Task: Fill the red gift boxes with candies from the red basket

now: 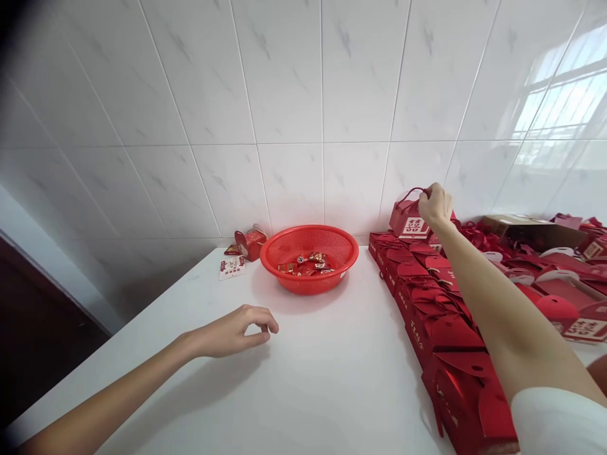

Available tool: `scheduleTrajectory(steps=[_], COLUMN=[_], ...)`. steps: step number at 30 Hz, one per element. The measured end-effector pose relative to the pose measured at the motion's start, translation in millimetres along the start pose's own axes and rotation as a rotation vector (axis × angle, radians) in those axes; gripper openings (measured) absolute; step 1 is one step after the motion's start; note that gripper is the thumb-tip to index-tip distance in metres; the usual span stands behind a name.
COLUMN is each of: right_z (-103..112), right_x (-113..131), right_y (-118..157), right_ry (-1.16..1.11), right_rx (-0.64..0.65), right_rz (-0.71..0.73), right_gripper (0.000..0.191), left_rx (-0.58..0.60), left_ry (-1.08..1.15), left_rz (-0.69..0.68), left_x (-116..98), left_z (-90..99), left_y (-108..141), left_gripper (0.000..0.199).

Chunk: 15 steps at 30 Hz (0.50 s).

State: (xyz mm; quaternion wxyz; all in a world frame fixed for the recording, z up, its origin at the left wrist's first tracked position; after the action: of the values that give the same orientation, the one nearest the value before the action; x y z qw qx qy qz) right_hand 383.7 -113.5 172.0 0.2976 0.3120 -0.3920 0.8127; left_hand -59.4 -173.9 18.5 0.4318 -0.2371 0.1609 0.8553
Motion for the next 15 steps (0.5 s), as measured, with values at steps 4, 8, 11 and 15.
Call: scheduleTrajectory(steps=[4,8,11,15], right_z=[-16.3,-31.4,-44.5,-69.6], right_x=[-4.4,-1.2,-3.1,-17.2], right_y=[-10.3,-21.0,-31.6,-45.4], right_ry=[-0.017,-0.01,0.038,0.069], right_rx=[0.005,0.039,0.047,0.078], right_rz=[-0.078,-0.058,-0.014,0.051], right_gripper=[0.023,0.025,0.025,0.028], left_rx=[0.005,0.032,0.059,0.065], left_ry=[-0.01,-0.004,0.012,0.025], left_rz=[0.037,0.093,0.13,0.15], left_x=[7.8,18.0,27.4,38.8], left_z=[1.4,-1.3,-5.6,-8.8], left_y=[2.9,4.0,4.2,4.1], left_gripper=[0.029,0.027,0.026,0.025])
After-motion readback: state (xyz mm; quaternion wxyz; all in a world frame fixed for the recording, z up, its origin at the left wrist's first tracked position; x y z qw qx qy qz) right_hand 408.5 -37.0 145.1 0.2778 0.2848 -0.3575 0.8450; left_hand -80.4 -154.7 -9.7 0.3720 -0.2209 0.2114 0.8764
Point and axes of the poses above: each hand's wrist, its own y-axis away from the middle knuckle, its own z-axis out of the back of the hand, x = y × z, the point moved 6 cm from there along -y, towards the middle knuckle, and after that the axes turned 9 degrees about -z, right-handed, at the moved point
